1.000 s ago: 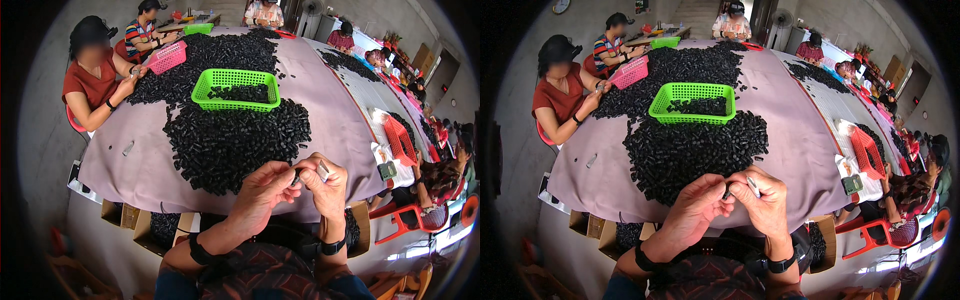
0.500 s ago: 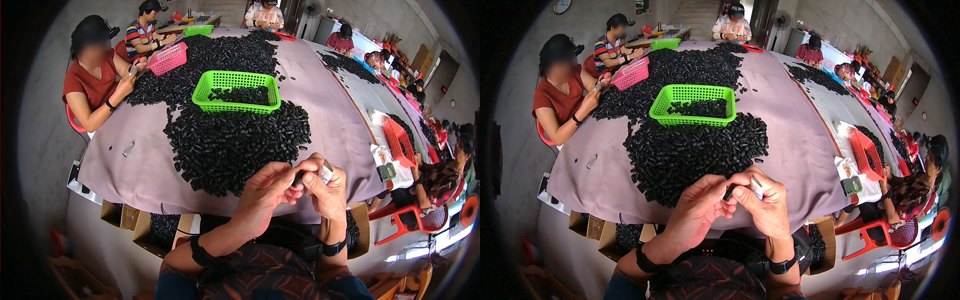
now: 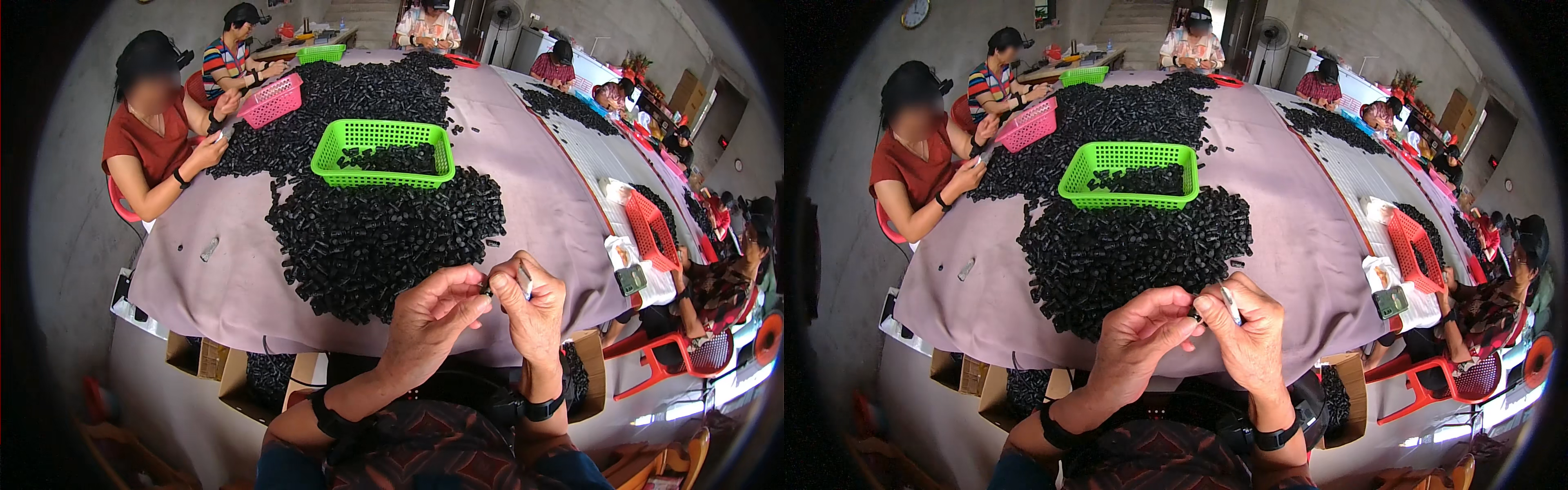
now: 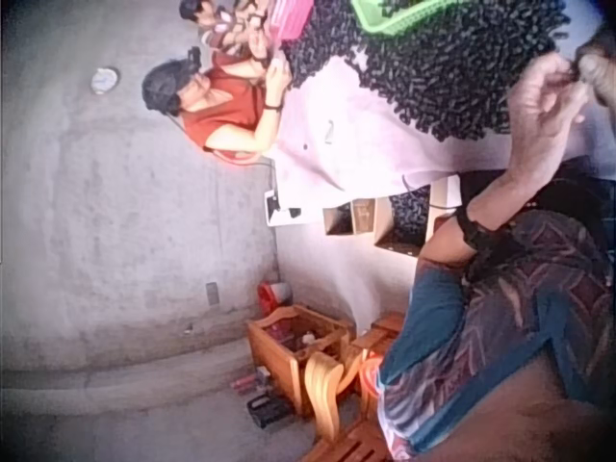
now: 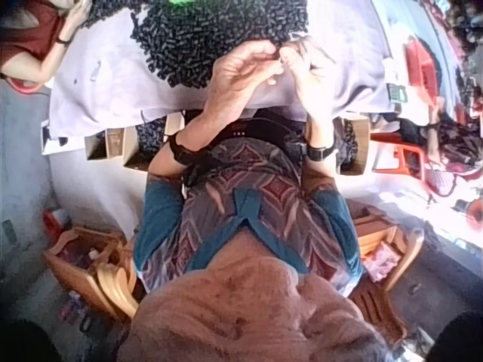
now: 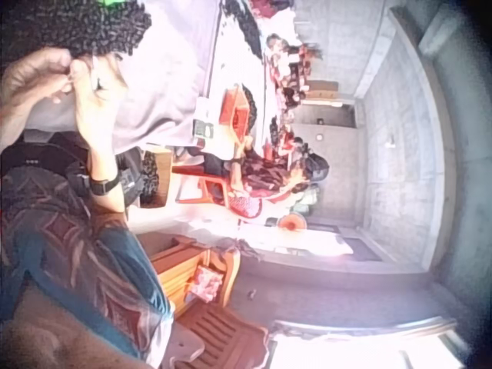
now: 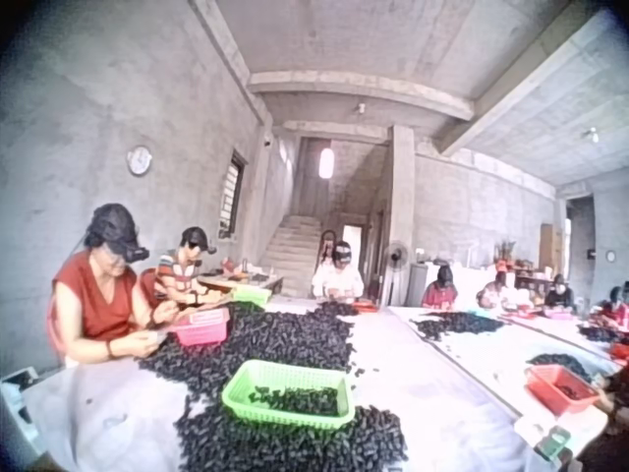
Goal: Sorting and inspecting small black plastic components at a factory table.
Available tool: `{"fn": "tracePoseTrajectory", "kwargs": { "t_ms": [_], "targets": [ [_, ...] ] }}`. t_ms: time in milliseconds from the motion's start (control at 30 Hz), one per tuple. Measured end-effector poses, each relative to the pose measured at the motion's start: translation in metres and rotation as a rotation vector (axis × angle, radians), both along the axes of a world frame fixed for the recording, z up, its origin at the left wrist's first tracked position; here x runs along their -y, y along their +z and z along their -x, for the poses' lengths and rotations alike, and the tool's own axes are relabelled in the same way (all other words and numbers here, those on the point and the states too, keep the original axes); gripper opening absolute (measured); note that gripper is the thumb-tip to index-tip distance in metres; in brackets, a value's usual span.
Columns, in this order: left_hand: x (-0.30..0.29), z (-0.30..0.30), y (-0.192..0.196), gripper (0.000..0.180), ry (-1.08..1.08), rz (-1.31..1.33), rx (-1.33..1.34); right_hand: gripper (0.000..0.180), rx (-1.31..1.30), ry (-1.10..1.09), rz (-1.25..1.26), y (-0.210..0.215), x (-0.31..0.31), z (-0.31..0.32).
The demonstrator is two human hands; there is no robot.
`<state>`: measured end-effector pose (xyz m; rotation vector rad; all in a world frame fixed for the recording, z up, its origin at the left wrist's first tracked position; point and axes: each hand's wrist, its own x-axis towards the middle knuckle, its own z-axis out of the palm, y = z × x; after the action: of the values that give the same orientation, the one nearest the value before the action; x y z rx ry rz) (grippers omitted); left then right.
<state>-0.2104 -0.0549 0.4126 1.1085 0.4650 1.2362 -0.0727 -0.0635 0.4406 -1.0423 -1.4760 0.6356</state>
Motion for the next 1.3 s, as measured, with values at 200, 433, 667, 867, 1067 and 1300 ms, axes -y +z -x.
{"fn": "tracePoseTrajectory", "kwargs": {
  "t_ms": [200,433,667,867,1067,1300],
  "targets": [
    [0.0,0.001,0.001,0.021,-0.059,0.101,0.088,0.017,-0.296,0.108,0.173,-0.006,0.001,-0.007],
    [-0.003,0.004,0.002,0.015,-0.108,0.166,0.177,0.011,-0.253,0.229,0.09,-0.002,0.0,0.0],
    [-0.002,0.004,0.003,0.013,-0.219,0.252,0.193,0.011,-0.303,0.248,0.158,-0.005,-0.003,-0.005],
    [-0.003,0.004,0.001,0.012,-0.277,0.293,0.241,0.01,-0.361,0.218,0.176,-0.003,-0.002,-0.003],
    [-0.001,0.006,0.003,0.014,-0.282,0.324,0.256,0.009,-0.264,0.162,0.11,-0.008,-0.003,-0.006],
    [-0.004,0.008,0.003,0.023,-0.348,0.398,0.224,0.009,-0.127,0.096,0.035,-0.004,-0.001,-0.002]
  ]
}}
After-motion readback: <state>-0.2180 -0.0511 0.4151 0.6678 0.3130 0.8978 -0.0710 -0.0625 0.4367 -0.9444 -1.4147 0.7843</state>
